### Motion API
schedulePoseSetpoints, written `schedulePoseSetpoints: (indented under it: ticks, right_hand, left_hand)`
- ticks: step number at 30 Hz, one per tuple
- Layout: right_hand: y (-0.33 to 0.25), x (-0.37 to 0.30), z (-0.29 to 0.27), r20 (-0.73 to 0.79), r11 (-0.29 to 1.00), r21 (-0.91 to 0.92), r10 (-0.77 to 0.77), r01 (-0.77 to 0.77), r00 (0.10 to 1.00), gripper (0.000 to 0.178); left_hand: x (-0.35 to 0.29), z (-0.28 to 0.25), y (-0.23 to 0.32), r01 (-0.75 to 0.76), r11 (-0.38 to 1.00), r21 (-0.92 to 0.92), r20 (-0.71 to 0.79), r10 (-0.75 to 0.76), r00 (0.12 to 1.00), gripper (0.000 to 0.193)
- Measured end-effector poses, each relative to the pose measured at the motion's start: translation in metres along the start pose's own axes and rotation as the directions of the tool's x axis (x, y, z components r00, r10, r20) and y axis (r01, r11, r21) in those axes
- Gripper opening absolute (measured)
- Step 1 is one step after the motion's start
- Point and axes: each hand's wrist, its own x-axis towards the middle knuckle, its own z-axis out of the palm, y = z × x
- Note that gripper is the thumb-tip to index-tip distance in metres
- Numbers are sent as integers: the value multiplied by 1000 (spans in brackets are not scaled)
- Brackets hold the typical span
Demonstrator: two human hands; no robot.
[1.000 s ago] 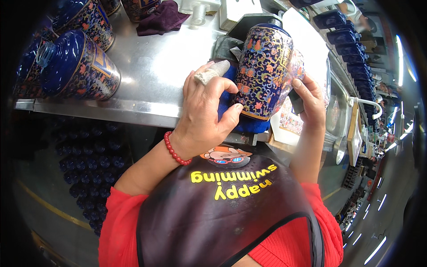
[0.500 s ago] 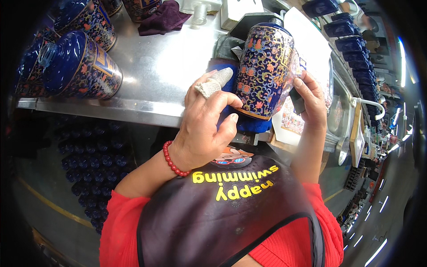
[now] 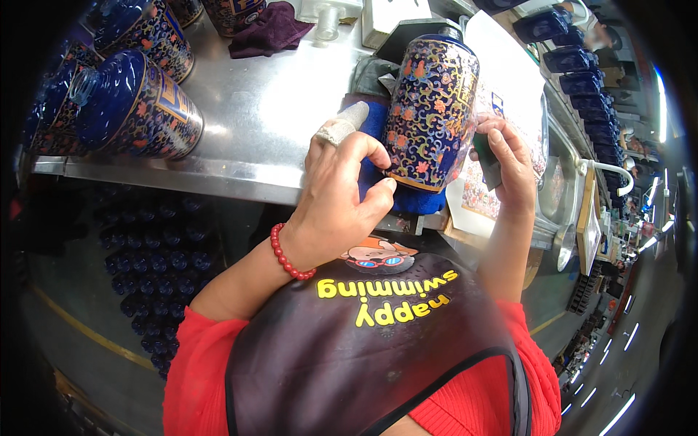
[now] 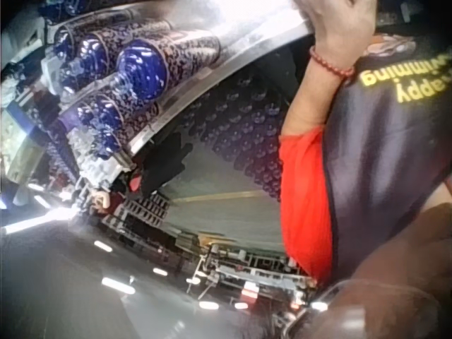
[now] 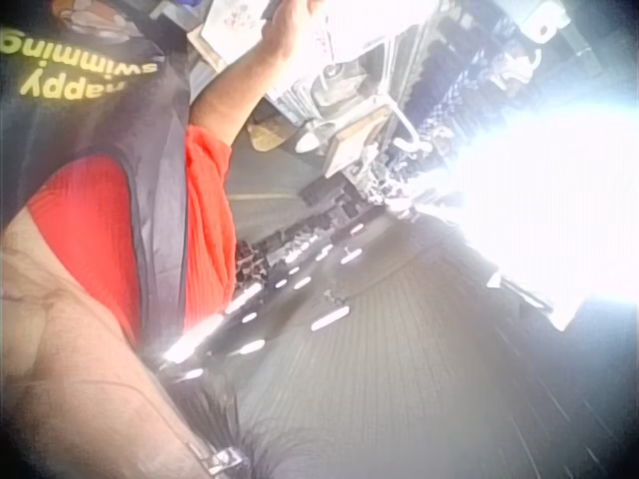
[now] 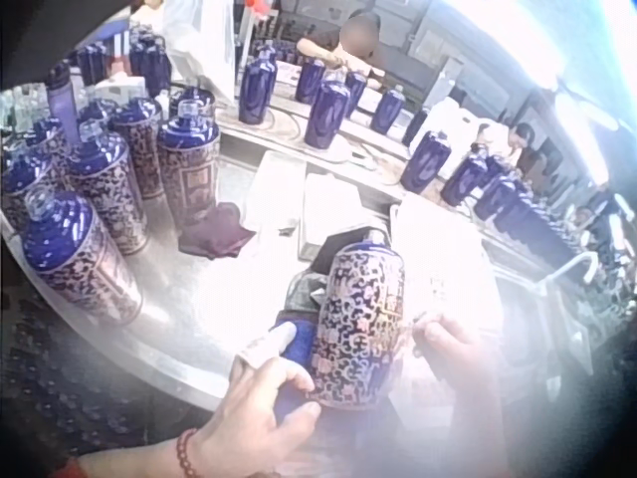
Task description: The person applies decorative labels to a blue bottle using a green squeegee tool. They smooth the label onto the bottle, rotate it to align the design, and continue smoothing to remove air bubbles. The person handles multiple labels and bottles on a stainless steel workbench.
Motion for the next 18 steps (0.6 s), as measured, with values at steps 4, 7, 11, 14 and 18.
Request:
schedulePoseSetpoints:
  ticks: [4,7,11,14,18]
  right_hand:
    - [3,-4,-5,-18,999,-44,-9,8,1000,20]
    - [5,-8,-8,-36,998,-62,-22,20,999,19]
    - [6,-13,-10,-40,994,-95,-55,51,998,18]
    - [5,-16,-9,-49,993,-95,-74,69,996,16]
    - [3,-20,-6,-74,990,-109,-96,88,993,15]
  left_hand:
    - [-1,-2,1,66,998,-18,98,-64,993,19]
    - [-3,-4,3,114,992,-55,122,-107,987,17]
    - [-3,-4,6,146,987,-61,114,-138,984,18]
    - [-3,-5,7,97,994,-43,130,-91,987,20]
    - [-3,-6,8,85,993,-81,144,-73,987,20]
